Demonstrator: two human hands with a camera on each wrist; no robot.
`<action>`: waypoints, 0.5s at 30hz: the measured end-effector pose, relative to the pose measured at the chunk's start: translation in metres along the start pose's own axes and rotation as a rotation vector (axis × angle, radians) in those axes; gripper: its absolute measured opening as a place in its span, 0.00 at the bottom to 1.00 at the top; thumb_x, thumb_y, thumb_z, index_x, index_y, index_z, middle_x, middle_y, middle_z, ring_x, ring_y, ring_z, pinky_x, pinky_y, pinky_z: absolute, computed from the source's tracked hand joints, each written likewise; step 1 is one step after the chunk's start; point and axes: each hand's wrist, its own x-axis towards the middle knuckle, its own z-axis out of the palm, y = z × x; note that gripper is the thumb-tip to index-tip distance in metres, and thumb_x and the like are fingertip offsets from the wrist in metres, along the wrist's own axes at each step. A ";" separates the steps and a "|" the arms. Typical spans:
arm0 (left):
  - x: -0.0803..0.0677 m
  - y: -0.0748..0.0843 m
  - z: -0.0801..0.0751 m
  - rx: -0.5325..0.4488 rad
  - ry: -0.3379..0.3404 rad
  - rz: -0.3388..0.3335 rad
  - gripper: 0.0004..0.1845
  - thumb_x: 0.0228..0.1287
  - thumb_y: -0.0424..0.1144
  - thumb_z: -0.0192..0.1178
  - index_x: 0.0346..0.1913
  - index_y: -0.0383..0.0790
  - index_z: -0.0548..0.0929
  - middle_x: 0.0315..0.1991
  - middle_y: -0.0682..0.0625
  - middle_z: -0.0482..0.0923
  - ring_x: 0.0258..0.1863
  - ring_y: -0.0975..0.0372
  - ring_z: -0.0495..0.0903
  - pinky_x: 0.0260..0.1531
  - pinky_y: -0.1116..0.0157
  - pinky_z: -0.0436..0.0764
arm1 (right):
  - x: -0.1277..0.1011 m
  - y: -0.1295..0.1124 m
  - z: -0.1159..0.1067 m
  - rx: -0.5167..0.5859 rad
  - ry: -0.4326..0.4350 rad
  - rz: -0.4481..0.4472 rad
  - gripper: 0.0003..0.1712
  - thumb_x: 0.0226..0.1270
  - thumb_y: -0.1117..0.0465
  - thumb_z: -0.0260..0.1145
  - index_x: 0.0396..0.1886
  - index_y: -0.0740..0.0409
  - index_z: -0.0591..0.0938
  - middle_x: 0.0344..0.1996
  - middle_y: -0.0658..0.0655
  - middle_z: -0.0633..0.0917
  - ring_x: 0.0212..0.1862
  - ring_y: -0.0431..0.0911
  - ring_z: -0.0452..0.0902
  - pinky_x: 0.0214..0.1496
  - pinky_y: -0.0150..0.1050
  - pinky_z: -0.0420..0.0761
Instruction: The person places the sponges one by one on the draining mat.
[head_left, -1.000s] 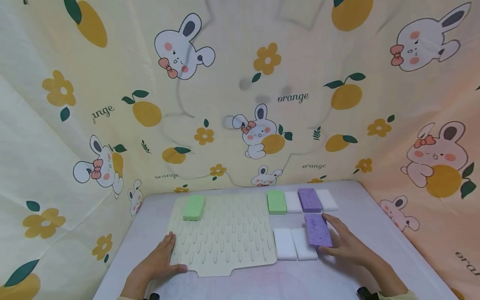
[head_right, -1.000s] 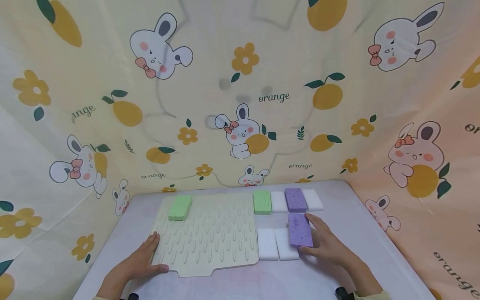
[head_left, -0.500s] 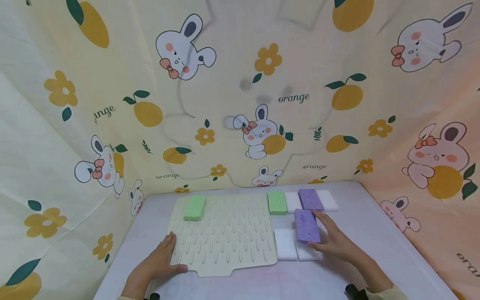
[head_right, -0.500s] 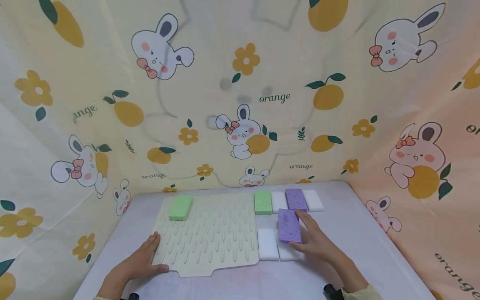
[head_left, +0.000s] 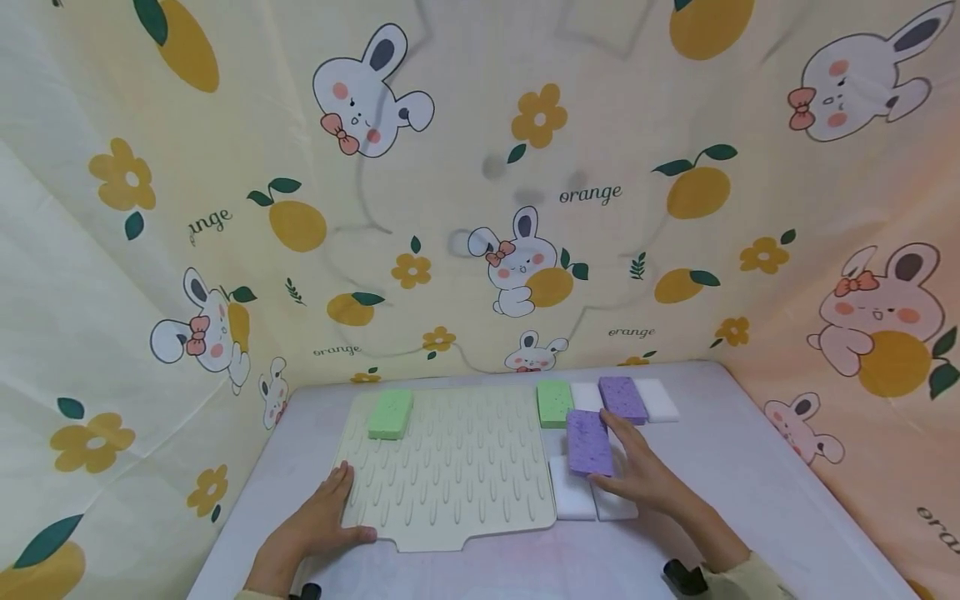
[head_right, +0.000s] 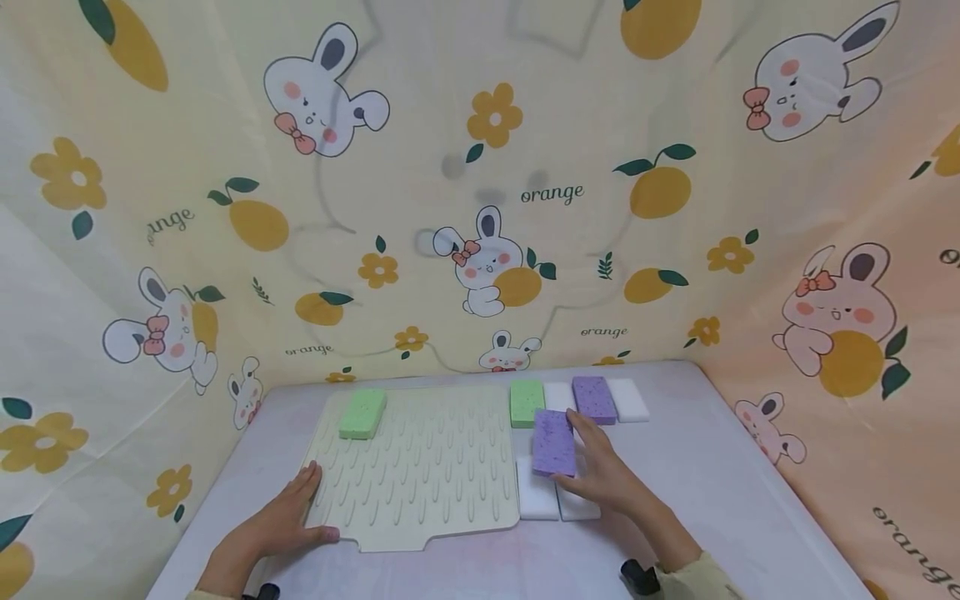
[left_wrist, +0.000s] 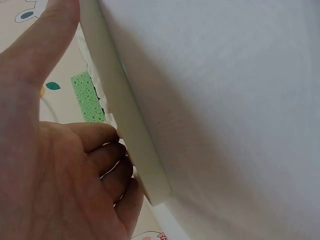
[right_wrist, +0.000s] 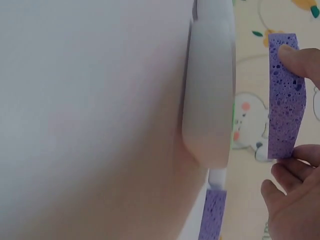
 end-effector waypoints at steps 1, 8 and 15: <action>0.000 0.000 0.000 0.000 0.001 0.001 0.74 0.47 0.71 0.79 0.83 0.23 0.54 0.85 0.29 0.47 0.84 0.34 0.51 0.81 0.37 0.59 | 0.001 -0.002 0.002 0.004 0.000 0.004 0.67 0.59 0.48 0.85 0.87 0.64 0.54 0.83 0.75 0.56 0.81 0.77 0.50 0.76 0.80 0.58; -0.003 0.003 -0.002 -0.001 0.017 0.026 0.73 0.49 0.69 0.79 0.82 0.21 0.55 0.84 0.27 0.48 0.83 0.34 0.51 0.81 0.38 0.59 | 0.011 -0.014 0.017 0.053 -0.013 0.051 0.67 0.61 0.48 0.84 0.88 0.59 0.52 0.85 0.70 0.54 0.83 0.72 0.48 0.79 0.76 0.56; -0.003 0.003 -0.002 0.005 0.017 0.017 0.73 0.48 0.69 0.79 0.82 0.22 0.55 0.85 0.28 0.48 0.83 0.34 0.51 0.81 0.38 0.59 | 0.021 -0.025 0.029 0.073 -0.027 0.025 0.68 0.62 0.47 0.84 0.88 0.61 0.51 0.85 0.69 0.55 0.84 0.70 0.49 0.81 0.73 0.55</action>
